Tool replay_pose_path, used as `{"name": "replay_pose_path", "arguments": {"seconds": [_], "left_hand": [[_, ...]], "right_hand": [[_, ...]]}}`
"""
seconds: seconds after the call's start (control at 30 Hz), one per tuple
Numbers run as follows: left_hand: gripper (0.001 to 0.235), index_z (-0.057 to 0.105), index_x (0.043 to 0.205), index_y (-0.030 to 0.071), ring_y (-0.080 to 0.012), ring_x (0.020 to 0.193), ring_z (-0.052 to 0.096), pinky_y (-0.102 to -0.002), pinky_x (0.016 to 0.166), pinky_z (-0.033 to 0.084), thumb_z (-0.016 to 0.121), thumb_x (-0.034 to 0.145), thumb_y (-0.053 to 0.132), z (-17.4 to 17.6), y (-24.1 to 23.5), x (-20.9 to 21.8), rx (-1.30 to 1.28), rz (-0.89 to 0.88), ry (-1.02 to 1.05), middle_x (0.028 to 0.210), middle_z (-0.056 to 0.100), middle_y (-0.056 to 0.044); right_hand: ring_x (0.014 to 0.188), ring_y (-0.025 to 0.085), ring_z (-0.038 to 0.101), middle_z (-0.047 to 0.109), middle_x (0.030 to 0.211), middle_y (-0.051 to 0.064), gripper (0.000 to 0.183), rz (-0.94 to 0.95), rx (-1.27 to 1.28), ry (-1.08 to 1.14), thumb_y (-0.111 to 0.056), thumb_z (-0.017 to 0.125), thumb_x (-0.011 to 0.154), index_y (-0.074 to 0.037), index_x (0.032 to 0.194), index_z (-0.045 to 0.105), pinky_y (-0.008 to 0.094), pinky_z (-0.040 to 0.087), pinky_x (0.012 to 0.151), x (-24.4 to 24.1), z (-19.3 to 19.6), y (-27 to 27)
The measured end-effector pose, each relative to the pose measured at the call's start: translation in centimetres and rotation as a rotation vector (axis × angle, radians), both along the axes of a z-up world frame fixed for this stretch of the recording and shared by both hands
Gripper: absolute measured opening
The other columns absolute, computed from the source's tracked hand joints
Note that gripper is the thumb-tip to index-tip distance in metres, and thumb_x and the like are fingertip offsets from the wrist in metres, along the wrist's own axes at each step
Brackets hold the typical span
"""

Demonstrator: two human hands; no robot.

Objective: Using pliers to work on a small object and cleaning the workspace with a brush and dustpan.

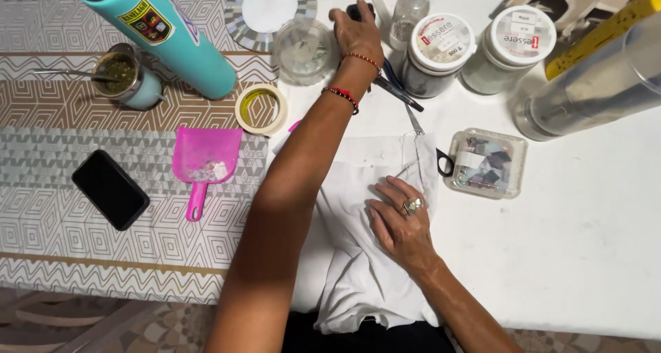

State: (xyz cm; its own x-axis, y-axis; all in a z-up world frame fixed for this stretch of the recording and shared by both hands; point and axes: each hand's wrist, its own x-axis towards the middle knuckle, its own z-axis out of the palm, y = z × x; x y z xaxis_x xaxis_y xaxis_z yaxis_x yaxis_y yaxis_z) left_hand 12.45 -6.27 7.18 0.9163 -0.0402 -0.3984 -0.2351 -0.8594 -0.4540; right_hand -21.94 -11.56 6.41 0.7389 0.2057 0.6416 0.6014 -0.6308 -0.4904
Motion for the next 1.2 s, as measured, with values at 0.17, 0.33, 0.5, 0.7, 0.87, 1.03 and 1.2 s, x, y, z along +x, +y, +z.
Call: {"name": "replay_pose_path", "arguments": {"seconds": [0.17,0.33,0.5,0.7,0.87,1.03,1.2], "left_hand": [[0.108,0.002,0.157,-0.005,-0.0282,0.102,0.066,-0.054,0.104,0.021,0.072,0.081,0.024,-4.2,2.2,4.2,-0.361,0.067,-0.102,0.11,0.07,-0.006],[0.084,0.016,0.148,0.001,-0.0418,0.096,0.07,-0.052,0.079,0.058,0.069,0.082,-0.004,-4.9,3.9,7.3,-0.885,0.061,-0.281,0.11,0.063,-0.022],[0.022,0.062,0.095,0.003,-0.0526,0.094,0.065,-0.057,0.079,0.054,0.052,0.077,-0.003,-3.3,5.2,11.0,-1.023,-0.137,-0.409,0.103,0.066,-0.026],[0.047,0.054,0.122,0.004,-0.0349,0.116,0.064,-0.044,0.095,0.059,0.066,0.079,-0.01,6.9,13.2,-3.2,-1.647,-0.255,-0.356,0.124,0.066,-0.019],[0.076,0.037,0.148,0.0,-0.0304,0.143,0.047,-0.041,0.116,0.05,0.073,0.082,-0.01,9.6,14.5,-17.1,-2.152,-0.113,-0.1,0.152,0.044,-0.019],[0.082,0.05,0.146,-0.001,-0.0189,0.121,0.063,-0.032,0.107,0.053,0.085,0.075,0.021,-1.8,14.3,-25.4,-1.855,0.168,0.052,0.135,0.066,-0.01],[0.083,0.026,0.159,-0.004,-0.0213,0.111,0.07,-0.03,0.115,0.042,0.046,0.079,-0.011,-4.0,13.8,-30.2,-1.82,0.468,0.055,0.108,0.076,-0.017]], "right_hand": [[0.118,0.041,0.063,0.07,0.114,0.019,0.006,0.006,-0.012,-0.001,-0.002,0.07,0.092,0.001,0.097,0.072,0.049,0.054,0.101,0.3,-0.3,0.1],[0.117,0.041,0.063,0.071,0.113,0.021,0.005,-0.009,0.003,0.0,0.0,0.071,0.091,0.002,0.096,0.071,0.049,0.055,0.1,0.2,0.2,-0.1],[0.117,0.041,0.063,0.071,0.114,0.022,0.008,-0.007,-0.025,0.001,0.001,0.074,0.089,0.002,0.096,0.071,0.048,0.055,0.101,0.0,0.1,-0.2],[0.115,0.04,0.068,0.073,0.12,0.014,0.011,-0.044,0.03,-0.069,-0.015,0.072,0.093,-0.008,0.099,0.077,0.047,0.055,0.098,0.0,-1.8,-0.5],[0.107,0.044,0.066,0.066,0.107,0.023,0.007,-0.008,0.059,-0.127,0.0,0.063,0.095,0.004,0.094,0.068,0.05,0.058,0.094,-0.4,0.7,-0.8],[0.082,0.04,0.065,0.06,0.078,0.016,0.032,-0.054,0.213,-0.232,-0.01,0.049,0.1,-0.001,0.07,0.052,0.046,0.056,0.076,-0.8,-0.9,-3.0],[0.164,0.04,0.031,0.021,0.174,0.018,0.108,-0.805,-0.167,-0.24,-0.029,0.081,0.111,-0.023,0.167,-0.011,0.055,0.001,0.139,1.5,-3.3,-16.1]]}}
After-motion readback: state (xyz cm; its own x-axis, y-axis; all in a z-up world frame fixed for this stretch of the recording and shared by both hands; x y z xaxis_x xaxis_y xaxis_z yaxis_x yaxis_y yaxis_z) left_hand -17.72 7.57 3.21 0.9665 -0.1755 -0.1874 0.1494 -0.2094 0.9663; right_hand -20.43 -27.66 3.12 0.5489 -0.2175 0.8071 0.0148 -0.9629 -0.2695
